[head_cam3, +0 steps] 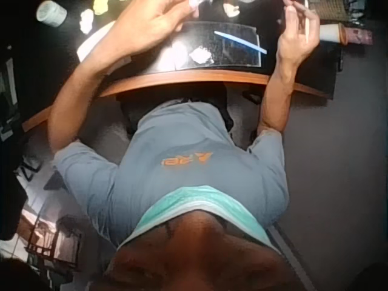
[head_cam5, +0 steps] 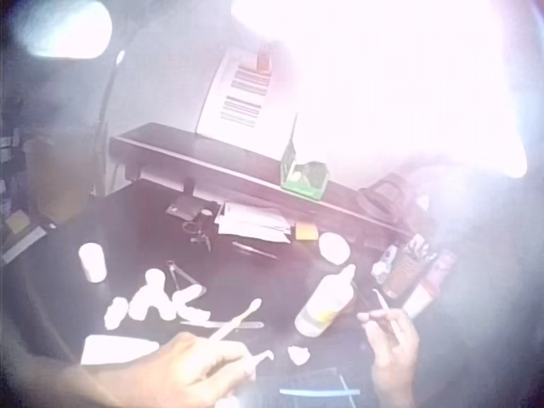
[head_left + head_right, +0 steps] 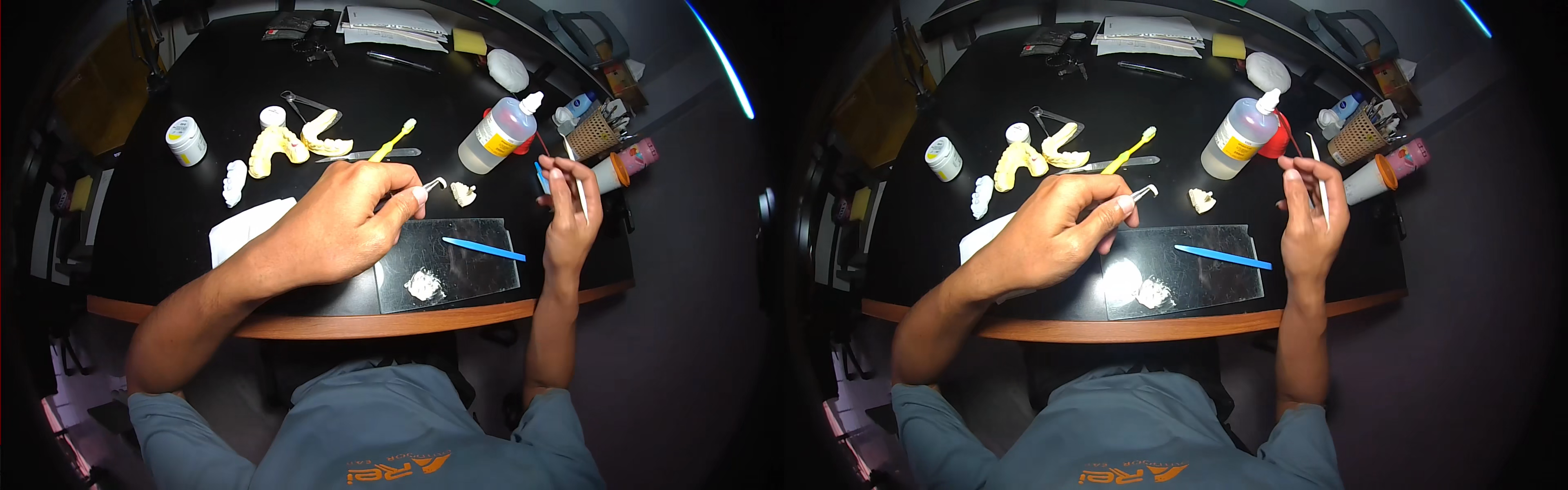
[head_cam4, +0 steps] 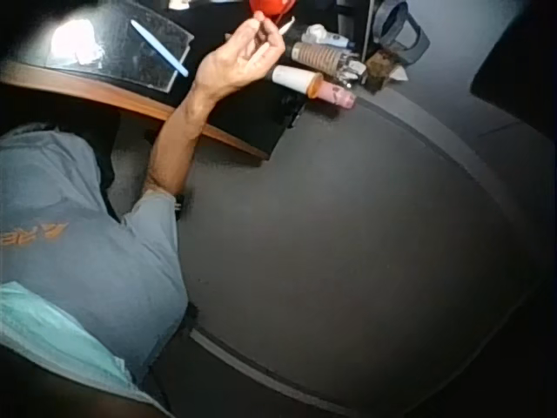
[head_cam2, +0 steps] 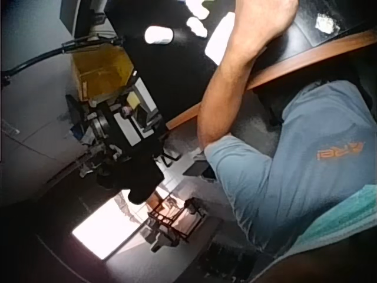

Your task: The person mixes a white substance on a glass plate using a spatula, holds a small dental component with pliers, and applies the mixture to it. The person then uses a syringe to apply a liquid to a dental model before applying more of the mixed substance to the dental component.

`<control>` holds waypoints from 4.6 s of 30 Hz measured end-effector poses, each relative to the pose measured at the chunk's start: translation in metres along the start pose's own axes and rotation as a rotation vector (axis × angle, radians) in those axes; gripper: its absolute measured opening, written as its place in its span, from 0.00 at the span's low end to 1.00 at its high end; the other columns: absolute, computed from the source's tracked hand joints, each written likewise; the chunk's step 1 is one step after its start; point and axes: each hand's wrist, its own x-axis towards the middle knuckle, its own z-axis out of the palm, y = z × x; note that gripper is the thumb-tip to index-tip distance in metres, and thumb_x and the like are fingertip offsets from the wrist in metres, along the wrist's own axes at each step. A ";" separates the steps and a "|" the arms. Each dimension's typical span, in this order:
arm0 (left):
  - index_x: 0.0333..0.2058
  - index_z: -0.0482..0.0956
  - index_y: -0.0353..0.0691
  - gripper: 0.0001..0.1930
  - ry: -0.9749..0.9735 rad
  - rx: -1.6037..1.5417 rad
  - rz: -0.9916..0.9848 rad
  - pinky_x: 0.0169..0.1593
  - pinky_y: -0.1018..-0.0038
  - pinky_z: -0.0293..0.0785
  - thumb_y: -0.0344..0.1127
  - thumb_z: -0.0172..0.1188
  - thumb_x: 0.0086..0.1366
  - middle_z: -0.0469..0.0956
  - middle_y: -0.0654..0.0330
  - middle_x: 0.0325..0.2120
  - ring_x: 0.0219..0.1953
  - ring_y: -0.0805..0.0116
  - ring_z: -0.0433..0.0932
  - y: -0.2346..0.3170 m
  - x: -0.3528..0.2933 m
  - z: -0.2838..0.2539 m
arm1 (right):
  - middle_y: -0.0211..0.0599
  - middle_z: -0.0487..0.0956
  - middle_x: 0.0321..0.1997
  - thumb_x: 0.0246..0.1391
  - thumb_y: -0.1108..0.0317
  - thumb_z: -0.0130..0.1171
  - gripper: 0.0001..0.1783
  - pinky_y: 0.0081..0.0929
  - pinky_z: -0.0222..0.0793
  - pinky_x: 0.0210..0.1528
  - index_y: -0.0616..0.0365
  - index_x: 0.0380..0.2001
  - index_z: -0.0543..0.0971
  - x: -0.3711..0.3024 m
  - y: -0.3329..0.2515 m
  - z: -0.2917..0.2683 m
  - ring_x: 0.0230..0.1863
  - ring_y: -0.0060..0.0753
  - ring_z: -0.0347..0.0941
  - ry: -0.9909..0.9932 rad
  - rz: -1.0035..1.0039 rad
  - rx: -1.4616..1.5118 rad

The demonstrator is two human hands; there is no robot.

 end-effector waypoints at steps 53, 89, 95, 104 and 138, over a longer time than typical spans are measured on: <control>0.38 0.84 0.30 0.08 -0.073 -0.093 0.273 0.37 0.74 0.76 0.31 0.61 0.69 0.82 0.54 0.30 0.31 0.70 0.81 0.000 -0.001 0.005 | 0.50 0.84 0.51 0.48 0.51 0.84 0.40 0.37 0.79 0.51 0.64 0.54 0.74 0.048 0.062 0.030 0.49 0.37 0.83 -0.061 -0.129 -0.055; 0.51 0.85 0.35 0.15 0.335 0.081 0.229 0.35 0.84 0.61 0.26 0.72 0.65 0.75 0.72 0.26 0.27 0.84 0.61 0.003 0.005 0.002 | 0.39 0.83 0.37 0.27 0.66 0.75 0.32 0.37 0.71 0.41 0.59 0.44 0.82 0.013 0.001 0.044 0.36 0.44 0.80 -0.269 -0.657 -0.225; 0.53 0.87 0.38 0.16 0.320 0.067 0.294 0.33 0.84 0.60 0.27 0.72 0.66 0.77 0.69 0.31 0.28 0.85 0.62 0.000 0.003 0.000 | 0.35 0.83 0.39 0.23 0.64 0.76 0.36 0.36 0.64 0.43 0.57 0.45 0.83 0.002 -0.001 0.046 0.40 0.40 0.78 -0.305 -0.719 -0.307; 0.47 0.90 0.39 0.14 0.297 0.171 0.288 0.64 0.72 0.69 0.30 0.75 0.63 0.82 0.68 0.33 0.25 0.85 0.64 -0.002 0.005 0.002 | 0.33 0.85 0.41 0.23 0.63 0.78 0.38 0.36 0.63 0.44 0.56 0.48 0.84 -0.001 -0.007 0.047 0.41 0.38 0.79 -0.335 -0.740 -0.299; 0.50 0.82 0.30 0.18 0.235 -0.048 0.049 0.24 0.88 0.53 0.28 0.74 0.63 0.82 0.68 0.26 0.19 0.93 0.60 0.000 0.006 -0.008 | 0.32 0.80 0.36 0.20 0.60 0.78 0.39 0.37 0.61 0.39 0.55 0.46 0.84 -0.014 -0.018 0.044 0.37 0.39 0.74 -0.348 -0.706 -0.443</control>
